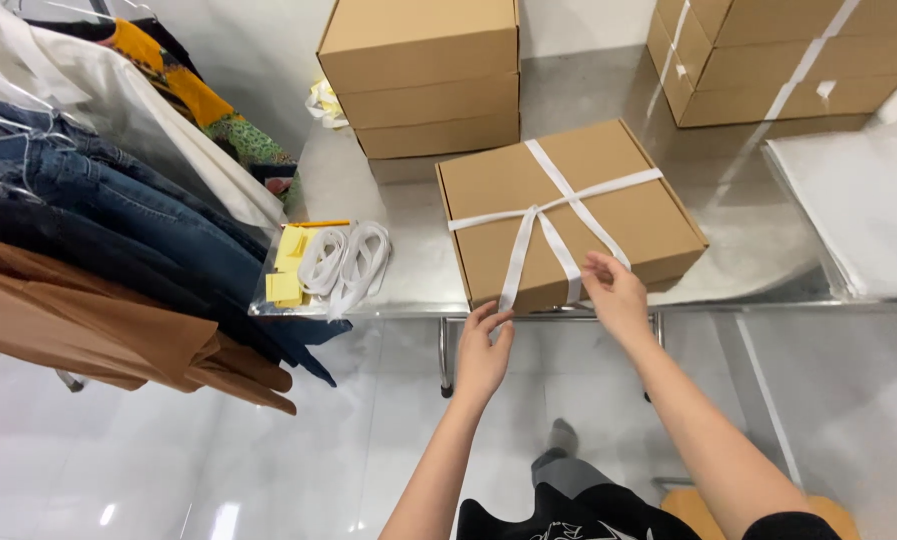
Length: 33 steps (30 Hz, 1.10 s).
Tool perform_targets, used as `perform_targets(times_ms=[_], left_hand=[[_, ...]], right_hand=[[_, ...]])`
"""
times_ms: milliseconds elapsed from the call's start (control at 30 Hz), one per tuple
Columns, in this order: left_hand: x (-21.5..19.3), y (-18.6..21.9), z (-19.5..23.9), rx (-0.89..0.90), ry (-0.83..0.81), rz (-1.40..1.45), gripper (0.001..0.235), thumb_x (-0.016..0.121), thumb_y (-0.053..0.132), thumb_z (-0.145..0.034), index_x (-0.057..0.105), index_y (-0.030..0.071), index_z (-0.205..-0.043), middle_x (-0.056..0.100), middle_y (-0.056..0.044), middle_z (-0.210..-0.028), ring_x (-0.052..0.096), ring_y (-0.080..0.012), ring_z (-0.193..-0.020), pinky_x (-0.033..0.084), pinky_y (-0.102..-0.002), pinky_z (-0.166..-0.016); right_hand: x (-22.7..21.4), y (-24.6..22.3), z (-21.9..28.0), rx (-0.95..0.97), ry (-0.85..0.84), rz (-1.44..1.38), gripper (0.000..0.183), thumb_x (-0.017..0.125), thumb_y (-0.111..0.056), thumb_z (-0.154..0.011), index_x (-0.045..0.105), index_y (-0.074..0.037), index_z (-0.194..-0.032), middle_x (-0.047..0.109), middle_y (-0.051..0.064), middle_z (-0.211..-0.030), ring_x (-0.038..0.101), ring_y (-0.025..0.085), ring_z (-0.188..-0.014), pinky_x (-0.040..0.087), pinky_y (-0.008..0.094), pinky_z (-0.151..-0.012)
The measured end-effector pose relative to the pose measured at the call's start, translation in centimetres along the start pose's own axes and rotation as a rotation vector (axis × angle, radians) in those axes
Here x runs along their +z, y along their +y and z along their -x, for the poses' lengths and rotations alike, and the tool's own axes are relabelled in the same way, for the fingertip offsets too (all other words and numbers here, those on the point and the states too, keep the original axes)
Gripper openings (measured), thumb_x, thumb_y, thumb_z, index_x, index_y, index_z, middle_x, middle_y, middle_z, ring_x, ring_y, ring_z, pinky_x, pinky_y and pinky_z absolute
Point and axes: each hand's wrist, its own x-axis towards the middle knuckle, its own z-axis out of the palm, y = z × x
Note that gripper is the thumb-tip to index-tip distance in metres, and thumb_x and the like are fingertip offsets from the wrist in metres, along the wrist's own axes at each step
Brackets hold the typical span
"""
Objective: The person unpacks a brown skirt from a plastic bag, hangs it on a hanger, and then repacks it into a cardboard box. They seal the box, tie it with a white ribbon, and attach a yellow sticky note.
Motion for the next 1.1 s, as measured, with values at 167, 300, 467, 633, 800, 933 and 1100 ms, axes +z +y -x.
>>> perform_targets(times_ms=[167, 300, 467, 633, 800, 933, 1100], left_hand=[[1.5, -0.1, -7.3, -0.009, 0.003, 0.033, 0.027, 0.062, 0.019, -0.101, 0.081, 0.019, -0.122, 0.062, -0.011, -0.143, 0.064, -0.0361, -0.133, 0.058, -0.045, -0.103], [2.1, 1.2, -11.0, -0.061, 0.013, 0.070, 0.029, 0.060, 0.018, -0.100, 0.081, 0.020, -0.121, 0.063, -0.010, -0.142, 0.066, -0.0347, -0.130, 0.055, -0.047, -0.108], [3.7, 1.7, -13.4, -0.060, 0.002, 0.080, 0.035, 0.057, 0.010, -0.094, 0.082, 0.023, -0.116, 0.065, -0.007, -0.137, 0.069, -0.0313, -0.125, 0.054, -0.047, -0.107], [5.0, 0.7, -13.6, -0.034, -0.039, 0.113, 0.040, 0.054, 0.002, -0.091, 0.083, 0.025, -0.108, 0.071, -0.005, -0.125, 0.073, -0.0263, -0.116, 0.056, -0.042, -0.102], [5.3, 0.4, -10.8, -0.106, -0.131, 0.102, 0.047, 0.049, -0.001, -0.093, 0.083, 0.025, -0.112, 0.076, -0.001, -0.112, 0.073, -0.0239, -0.115, 0.053, -0.039, -0.104], [5.2, 0.5, -6.9, -0.079, -0.177, 0.095, 0.046, 0.050, -0.004, -0.092, 0.084, 0.022, -0.110, 0.077, -0.005, -0.109, 0.073, -0.0235, -0.114, 0.055, -0.040, -0.102], [4.4, -0.4, -0.3, -0.145, -0.190, 0.254, 0.047, 0.048, 0.003, -0.097, 0.067, 0.005, -0.141, 0.074, -0.018, -0.133, 0.070, -0.0285, -0.117, 0.050, -0.046, -0.107]], right_hand=[[2.9, -0.8, -6.5, -0.122, -0.083, 0.308, 0.056, 0.081, -0.036, -0.092, 0.069, -0.004, -0.137, 0.072, 0.016, -0.126, 0.070, 0.034, -0.118, 0.056, 0.047, -0.102], [4.7, -1.6, -8.9, -0.136, -0.147, 0.530, 0.044, 0.083, -0.039, -0.091, 0.078, -0.009, -0.122, 0.067, 0.016, -0.126, 0.066, 0.042, -0.124, 0.055, 0.048, -0.105], [4.9, -2.1, -10.5, 0.012, -0.236, 0.581, 0.039, 0.081, -0.051, -0.088, 0.082, -0.019, -0.110, 0.066, 0.006, -0.125, 0.061, 0.035, -0.128, 0.052, 0.048, -0.105], [4.0, -1.1, -10.5, -0.026, -0.239, 0.529, 0.035, 0.073, -0.058, -0.094, 0.082, -0.026, -0.107, 0.077, 0.000, -0.112, 0.063, 0.028, -0.121, 0.044, 0.046, -0.108], [1.0, -4.1, -6.0, 0.185, -0.283, 0.022, 0.034, 0.080, -0.037, -0.094, 0.080, -0.013, -0.118, 0.085, 0.003, -0.097, 0.074, 0.020, -0.100, 0.054, 0.035, -0.092], [-0.8, -5.2, -1.1, 0.206, -0.269, -0.149, 0.034, 0.079, -0.024, -0.095, 0.077, -0.003, -0.122, 0.085, 0.009, -0.096, 0.069, 0.015, -0.093, 0.054, 0.032, -0.090], [-1.8, -4.5, 7.5, 0.242, -0.321, -0.310, 0.023, 0.080, -0.017, -0.094, 0.082, -0.004, -0.113, 0.083, 0.008, -0.086, 0.072, 0.014, -0.091, 0.057, 0.032, -0.090]])
